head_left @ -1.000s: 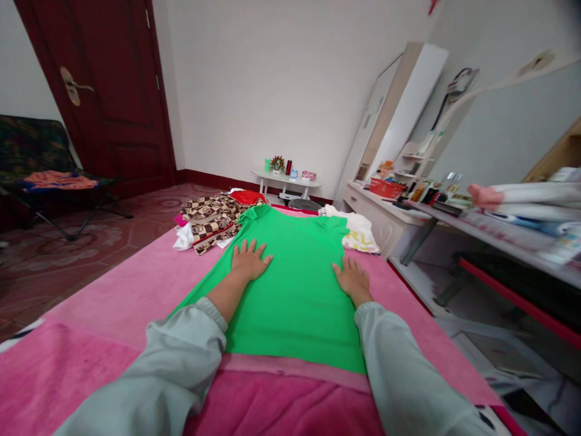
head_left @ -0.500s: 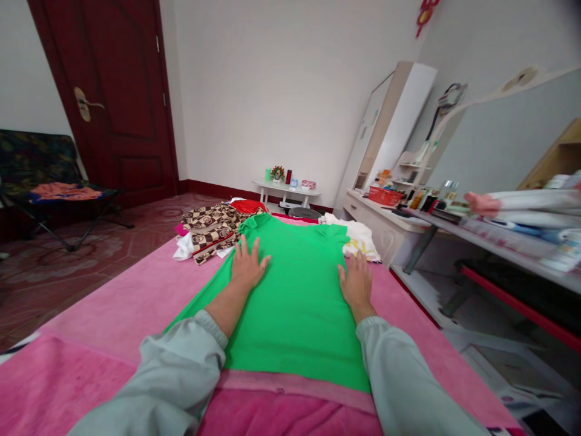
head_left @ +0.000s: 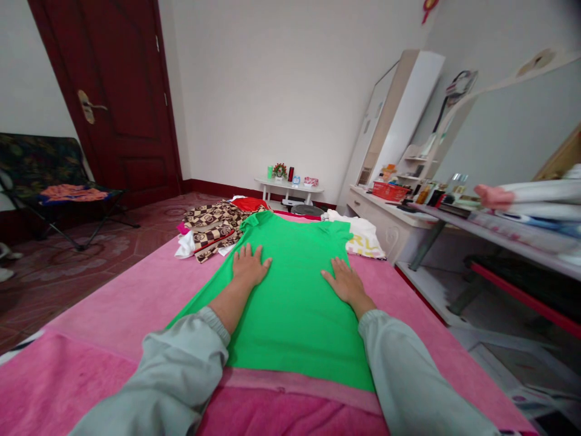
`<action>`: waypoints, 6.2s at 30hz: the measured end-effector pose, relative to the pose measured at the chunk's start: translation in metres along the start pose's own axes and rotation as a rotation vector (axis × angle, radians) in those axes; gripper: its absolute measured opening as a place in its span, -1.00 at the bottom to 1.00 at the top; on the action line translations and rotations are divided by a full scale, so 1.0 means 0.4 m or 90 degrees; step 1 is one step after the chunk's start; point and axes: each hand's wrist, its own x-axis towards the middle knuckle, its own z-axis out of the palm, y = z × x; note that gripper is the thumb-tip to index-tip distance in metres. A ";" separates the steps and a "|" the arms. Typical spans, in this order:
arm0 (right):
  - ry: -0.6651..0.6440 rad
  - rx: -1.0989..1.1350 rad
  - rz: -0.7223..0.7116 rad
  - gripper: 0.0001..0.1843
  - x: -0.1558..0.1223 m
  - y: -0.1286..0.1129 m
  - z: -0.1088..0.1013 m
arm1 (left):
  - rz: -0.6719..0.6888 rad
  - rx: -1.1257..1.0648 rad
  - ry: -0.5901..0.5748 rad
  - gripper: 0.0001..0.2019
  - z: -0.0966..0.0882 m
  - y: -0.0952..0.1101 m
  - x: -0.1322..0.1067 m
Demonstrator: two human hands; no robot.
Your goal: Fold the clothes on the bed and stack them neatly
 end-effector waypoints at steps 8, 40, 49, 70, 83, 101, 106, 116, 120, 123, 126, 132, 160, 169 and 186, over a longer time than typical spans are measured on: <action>0.146 -0.010 0.033 -0.28 -0.034 -0.036 -0.064 | -0.008 -0.054 0.129 -0.24 -0.027 -0.002 -0.006; 0.029 -0.040 0.000 -0.31 -0.008 -0.029 -0.015 | 0.155 -0.096 0.183 -0.38 -0.023 0.003 -0.007; 0.011 -0.043 0.005 -0.28 -0.011 -0.031 -0.011 | 0.211 0.084 -0.191 -0.56 -0.136 0.098 0.181; 0.037 -0.045 -0.239 -0.48 0.264 -0.112 -0.070 | 0.124 -0.052 -0.051 -0.30 0.081 0.172 0.270; -0.035 -0.022 -0.104 -0.27 0.628 -0.161 0.072 | 0.119 -0.090 -0.074 -0.31 0.076 0.172 0.272; -0.107 0.051 -0.155 -0.39 0.292 -0.272 0.050 | 0.118 -0.119 -0.014 -0.50 0.080 0.161 0.273; -0.038 0.005 -0.123 -0.39 0.197 -0.324 0.047 | 0.124 -0.125 0.000 -0.53 0.074 0.149 0.275; -0.013 0.063 -0.112 -0.40 0.186 -0.319 0.034 | 0.186 -0.081 -0.066 -0.50 0.056 0.110 0.280; -0.009 0.080 -0.112 -0.40 0.184 -0.318 0.031 | 0.203 -0.006 -0.070 -0.41 0.013 0.015 0.306; -0.013 0.092 -0.105 -0.40 0.186 -0.318 0.033 | 0.163 0.099 0.026 -0.55 -0.034 -0.063 0.328; -0.012 0.103 -0.104 -0.40 0.188 -0.318 0.038 | 0.129 0.169 0.096 -0.65 -0.068 -0.107 0.346; 0.002 0.124 -0.110 -0.40 0.184 -0.316 0.037 | -0.036 0.154 0.130 -0.32 -0.085 -0.114 0.393; 0.103 0.428 -0.061 -0.31 0.203 -0.282 0.050 | 0.251 -0.508 -0.062 -0.42 -0.173 0.219 0.376; 0.127 0.386 -0.101 -0.41 0.212 -0.275 0.053 | 0.208 -0.097 -0.210 -0.64 -0.234 -0.102 -0.042; 0.194 0.401 -0.111 -0.45 0.309 -0.287 0.075 | 0.074 -0.462 -0.328 -0.66 -0.344 -0.176 -0.311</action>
